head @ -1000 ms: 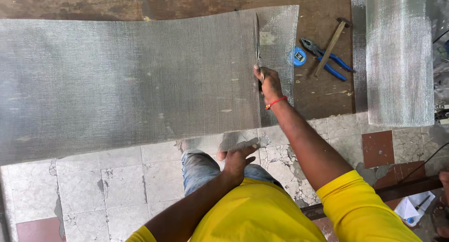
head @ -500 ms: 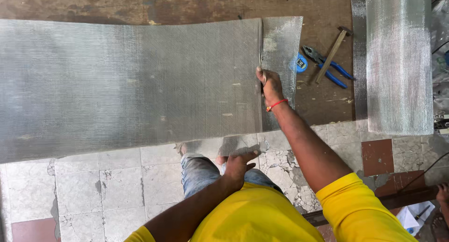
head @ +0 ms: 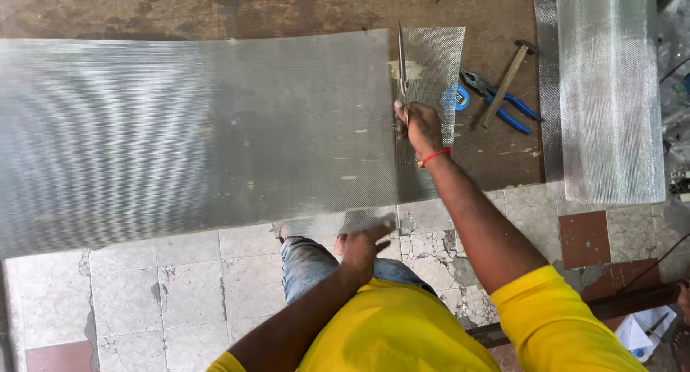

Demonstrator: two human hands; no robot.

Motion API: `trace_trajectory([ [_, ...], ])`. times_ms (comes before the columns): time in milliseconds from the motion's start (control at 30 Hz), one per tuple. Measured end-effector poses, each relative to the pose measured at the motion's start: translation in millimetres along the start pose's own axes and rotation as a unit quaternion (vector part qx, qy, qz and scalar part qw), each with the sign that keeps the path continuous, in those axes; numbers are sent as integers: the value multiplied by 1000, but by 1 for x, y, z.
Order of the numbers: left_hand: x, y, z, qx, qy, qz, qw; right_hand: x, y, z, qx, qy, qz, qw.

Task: The person measures a window frame and a sheet of metal mesh using a tape measure, then cuts the mesh to size with scissors. The person trims the edges and folds the corners of the cut mesh piece on a wooden workbench.

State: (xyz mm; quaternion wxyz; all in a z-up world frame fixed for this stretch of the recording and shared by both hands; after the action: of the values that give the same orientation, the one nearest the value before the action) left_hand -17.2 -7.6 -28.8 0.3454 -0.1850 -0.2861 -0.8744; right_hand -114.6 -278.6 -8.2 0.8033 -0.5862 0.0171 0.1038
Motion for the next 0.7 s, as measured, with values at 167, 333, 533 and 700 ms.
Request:
trace_trajectory([
  [167,-4,28,-30,-4,16,28,999,-67,-2,44,-82,117,106,984],
  [333,-18,30,-48,-26,29,51,998,-154,38,82,-104,239,173,950],
  [533,-20,18,-37,13,98,-163,982,-220,54,70,-122,354,347,860],
  [700,7,4,-18,-38,-33,-226,973,-195,27,91,-288,283,467,787],
])
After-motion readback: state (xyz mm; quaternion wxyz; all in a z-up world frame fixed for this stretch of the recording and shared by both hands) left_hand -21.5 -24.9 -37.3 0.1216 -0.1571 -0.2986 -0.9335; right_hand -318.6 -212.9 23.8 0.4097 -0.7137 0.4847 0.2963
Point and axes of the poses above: each hand's wrist, its own z-axis away from the middle knuckle, its own x-axis out of the palm, y = z × x, the point moved 5 cm from there along -z, towards the middle knuckle, and after that the axes turned 1 degree about y, right-handed, at the moved point
